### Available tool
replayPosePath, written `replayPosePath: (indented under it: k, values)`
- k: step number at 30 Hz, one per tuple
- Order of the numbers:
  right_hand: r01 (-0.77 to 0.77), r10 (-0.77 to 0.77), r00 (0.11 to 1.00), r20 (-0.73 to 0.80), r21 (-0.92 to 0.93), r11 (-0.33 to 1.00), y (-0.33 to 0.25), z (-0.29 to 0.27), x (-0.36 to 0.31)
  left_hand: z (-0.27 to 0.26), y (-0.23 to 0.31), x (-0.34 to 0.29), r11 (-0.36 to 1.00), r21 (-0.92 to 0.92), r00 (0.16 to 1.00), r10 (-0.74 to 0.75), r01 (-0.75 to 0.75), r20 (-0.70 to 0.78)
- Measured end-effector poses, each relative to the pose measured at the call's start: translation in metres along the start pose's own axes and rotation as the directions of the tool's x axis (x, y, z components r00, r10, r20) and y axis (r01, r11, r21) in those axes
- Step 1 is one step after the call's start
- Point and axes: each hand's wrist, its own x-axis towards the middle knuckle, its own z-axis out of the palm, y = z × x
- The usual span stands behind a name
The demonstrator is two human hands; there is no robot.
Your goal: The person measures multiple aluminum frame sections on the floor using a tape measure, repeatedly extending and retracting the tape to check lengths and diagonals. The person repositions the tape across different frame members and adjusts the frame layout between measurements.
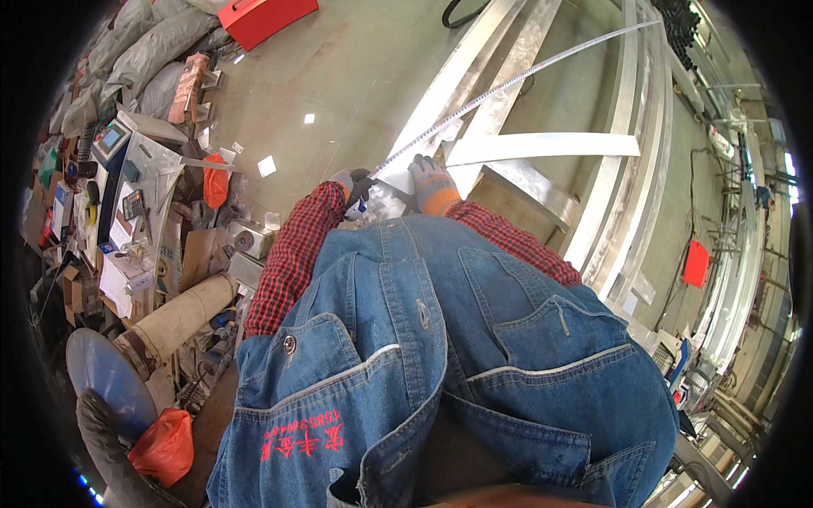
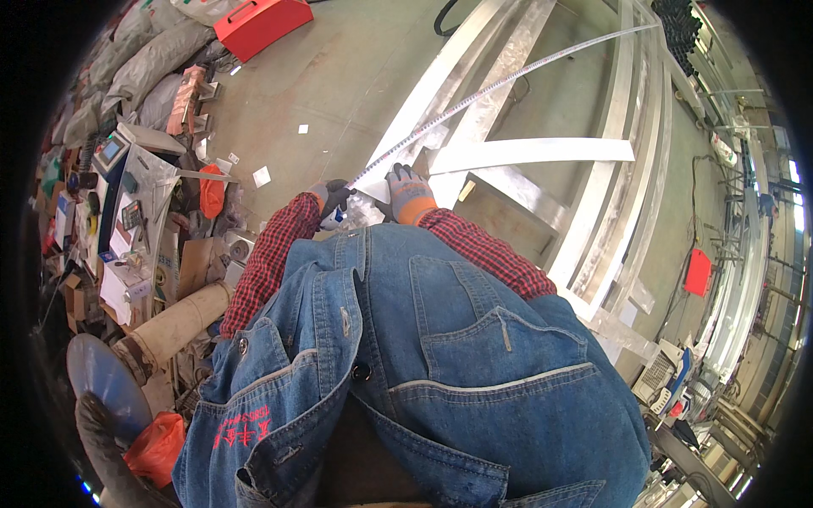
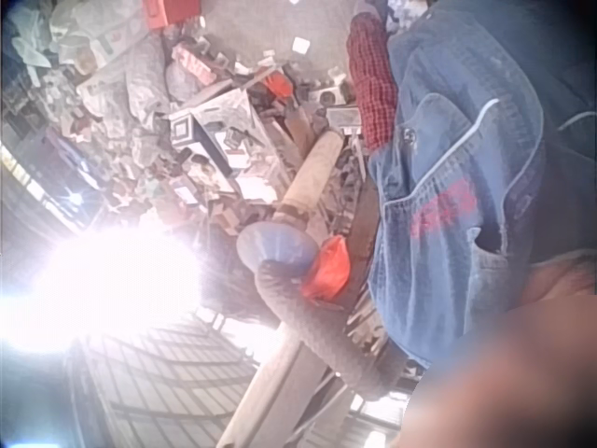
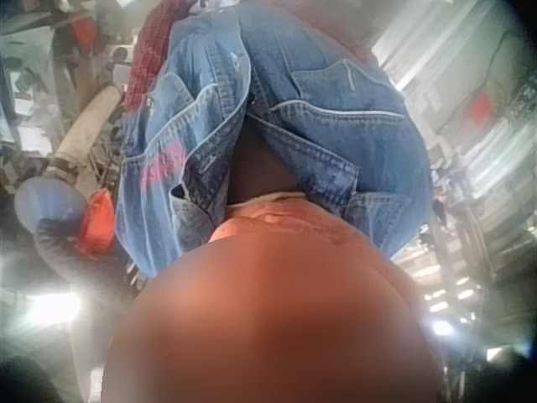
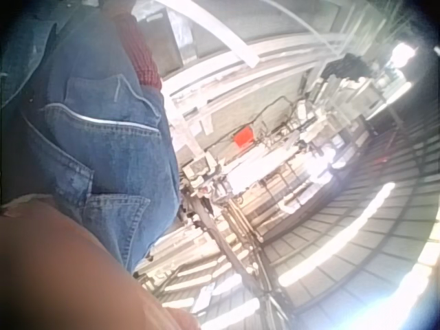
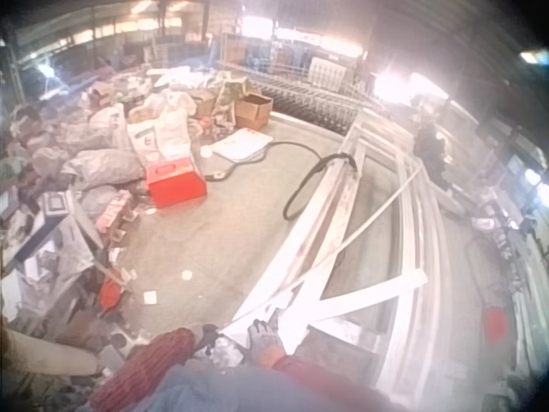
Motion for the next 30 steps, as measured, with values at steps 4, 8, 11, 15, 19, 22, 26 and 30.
replayPosePath:
  k: [4,8,11,15,19,22,26,30]
  values:
    - [-0.004,0.007,0.999,-0.045,0.051,0.999,-0.004,-0.009,-0.005,-0.002,0.01,-0.008,0.998,-0.039,0.999,-0.05,0.05,0.0]
    - [-0.008,0.008,1.0,-0.005,0.024,1.0,-0.001,-0.003,0.0,-0.003,0.018,-0.014,0.995,-0.066,0.998,-0.069,0.069,0.005]
    - [0.021,-0.02,0.998,-0.065,0.013,1.0,0.0,0.001,0.004,-0.001,0.012,-0.011,0.994,-0.068,0.997,-0.082,0.081,-0.008]
    - [0.041,-0.042,0.998,-0.055,-0.009,0.999,-0.004,-0.013,-0.006,0.004,-0.009,0.006,0.999,-0.038,0.999,-0.024,0.023,-0.025]
    - [0.066,-0.024,0.994,-0.107,0.407,0.911,0.001,-0.034,-0.017,0.007,-0.021,0.02,1.0,0.018,1.0,-0.006,0.006,-0.024]
    - [-0.185,0.229,0.971,0.062,0.803,0.566,0.026,-0.032,0.016,0.005,-0.008,0.008,0.987,0.155,0.996,-0.016,0.029,-0.088]
    - [-0.18,0.179,0.935,0.306,0.843,-0.506,0.117,-0.022,0.082,0.007,0.033,-0.032,0.992,0.121,1.0,-0.024,0.023,0.008]
    - [0.394,0.08,0.902,-0.424,0.733,-0.554,0.235,-0.07,0.108,0.015,0.067,-0.073,0.996,-0.075,0.993,-0.037,0.046,0.115]
